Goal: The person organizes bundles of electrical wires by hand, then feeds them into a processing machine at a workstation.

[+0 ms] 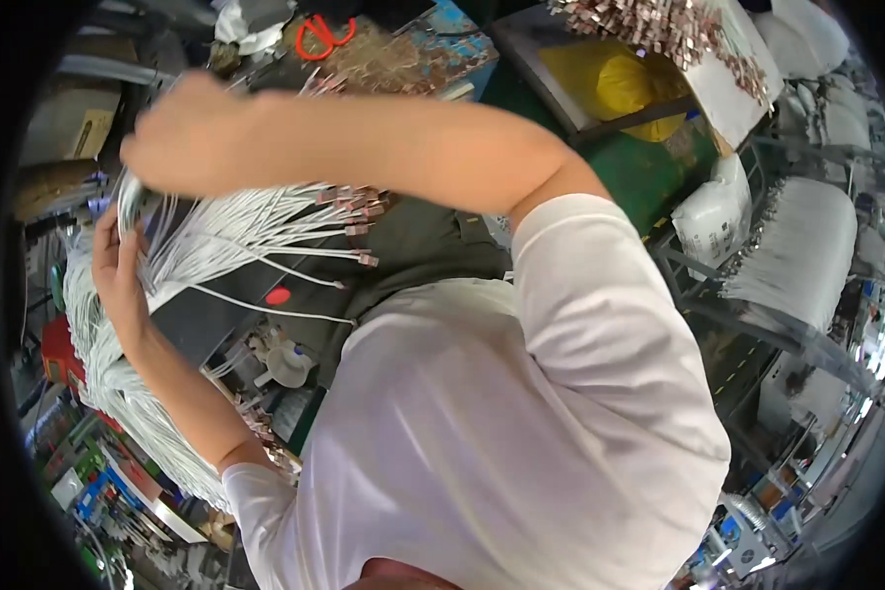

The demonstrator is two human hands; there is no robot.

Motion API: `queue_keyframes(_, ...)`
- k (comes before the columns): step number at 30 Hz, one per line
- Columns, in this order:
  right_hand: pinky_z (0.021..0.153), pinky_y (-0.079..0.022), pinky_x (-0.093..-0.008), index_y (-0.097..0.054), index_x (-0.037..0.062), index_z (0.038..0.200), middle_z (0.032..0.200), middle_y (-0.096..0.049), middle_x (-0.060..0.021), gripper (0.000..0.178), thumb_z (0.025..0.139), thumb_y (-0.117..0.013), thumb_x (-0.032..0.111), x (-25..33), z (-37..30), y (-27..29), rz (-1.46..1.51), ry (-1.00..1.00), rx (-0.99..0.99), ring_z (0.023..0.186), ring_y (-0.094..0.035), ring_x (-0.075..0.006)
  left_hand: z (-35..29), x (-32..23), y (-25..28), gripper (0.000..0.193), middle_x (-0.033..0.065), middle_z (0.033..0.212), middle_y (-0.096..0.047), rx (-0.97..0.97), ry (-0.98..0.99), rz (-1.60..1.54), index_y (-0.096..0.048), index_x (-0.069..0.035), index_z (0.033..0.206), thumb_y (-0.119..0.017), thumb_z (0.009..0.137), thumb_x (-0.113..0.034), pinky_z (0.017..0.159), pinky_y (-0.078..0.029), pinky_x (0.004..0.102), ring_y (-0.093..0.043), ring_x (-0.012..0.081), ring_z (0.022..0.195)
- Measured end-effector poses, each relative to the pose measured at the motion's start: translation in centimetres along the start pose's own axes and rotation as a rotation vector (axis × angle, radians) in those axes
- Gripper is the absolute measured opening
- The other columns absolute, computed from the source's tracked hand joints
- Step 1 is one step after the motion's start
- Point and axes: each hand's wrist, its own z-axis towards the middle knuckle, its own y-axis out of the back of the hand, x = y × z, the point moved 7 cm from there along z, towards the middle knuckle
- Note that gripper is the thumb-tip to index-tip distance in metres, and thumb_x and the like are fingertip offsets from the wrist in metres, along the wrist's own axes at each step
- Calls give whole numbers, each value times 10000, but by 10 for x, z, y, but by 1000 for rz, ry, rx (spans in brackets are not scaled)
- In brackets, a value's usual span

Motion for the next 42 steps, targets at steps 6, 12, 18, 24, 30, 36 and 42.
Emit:
queue_keyframes(6, 875, -564, -462, -678, -4, 1150, 1019, -724, -195, 289, 902, -600, 124, -31, -17, -27, -111, 164, 4, 994, -705, -370, -31, 56, 22, 231, 116, 1000, -697, 182, 8, 712, -677, 28, 1123, -580, 1044, -167, 852, -477, 282, -615, 162, 906)
queue_keyframes(12, 942, -546, -473, -670, 92, 1269, 1052, -728, -132, 371, 934, -664, 253, -51, -44, -89, 136, -60, 110, 1069, -699, -350, -16, 56, 49, 263, 72, 1000, -705, 3, -54, 671, -674, 24, 1109, -537, 1081, -198, 844, -485, 292, -618, 165, 890)
queue_keyframes(18, 962, -521, -490, -568, 133, 1409, 1171, -716, -128, 467, 960, -624, 248, -43, -41, -63, -149, -11, -16, 1131, -679, -317, -17, 16, -22, 315, 111, 817, -650, 56, -69, 581, -685, 6, 950, -596, 1050, -280, 726, -472, 335, -575, 210, 746)
queue_keyframes(24, 808, -565, -474, -666, 94, 1073, 983, -716, -79, 210, 868, -660, 138, -28, -11, -41, -5, -111, 51, 928, -696, -309, -9, -41, -34, 421, 162, 660, -568, 31, -68, 671, -694, -21, 874, -580, 1046, -388, 642, -476, 405, -624, 285, 648)
queue_keyframes(30, 842, -500, -418, -706, 112, 1031, 1044, -677, -72, 235, 818, -617, 68, -30, -38, -56, 66, 0, -17, 962, -618, -272, -72, 9, -118, 400, -6, 845, -636, 706, 665, -430, -705, -18, 1203, -550, 1079, -365, 588, -413, 254, -548, 90, 667)
queue_keyframes(36, 940, -522, -414, -646, 30, 1294, 1138, -738, -120, 463, 1028, -567, 401, -95, -28, -94, 1100, -648, -320, 1077, -684, -251, -52, 56, -128, 335, -54, 737, -447, 514, 582, -492, -655, -3, 1261, -533, 1087, -262, 516, -247, 226, -336, 53, 586)
queue_keyframes(42, 898, -529, -438, -695, 43, 1192, 1107, -726, -186, 393, 1041, -545, 374, -81, -15, -92, 764, -336, -85, 1001, -699, -332, 17, 46, -132, 290, 20, 816, -622, 331, 609, -670, -649, 9, 1235, -577, 1066, -215, 521, -394, 247, -515, 83, 616)
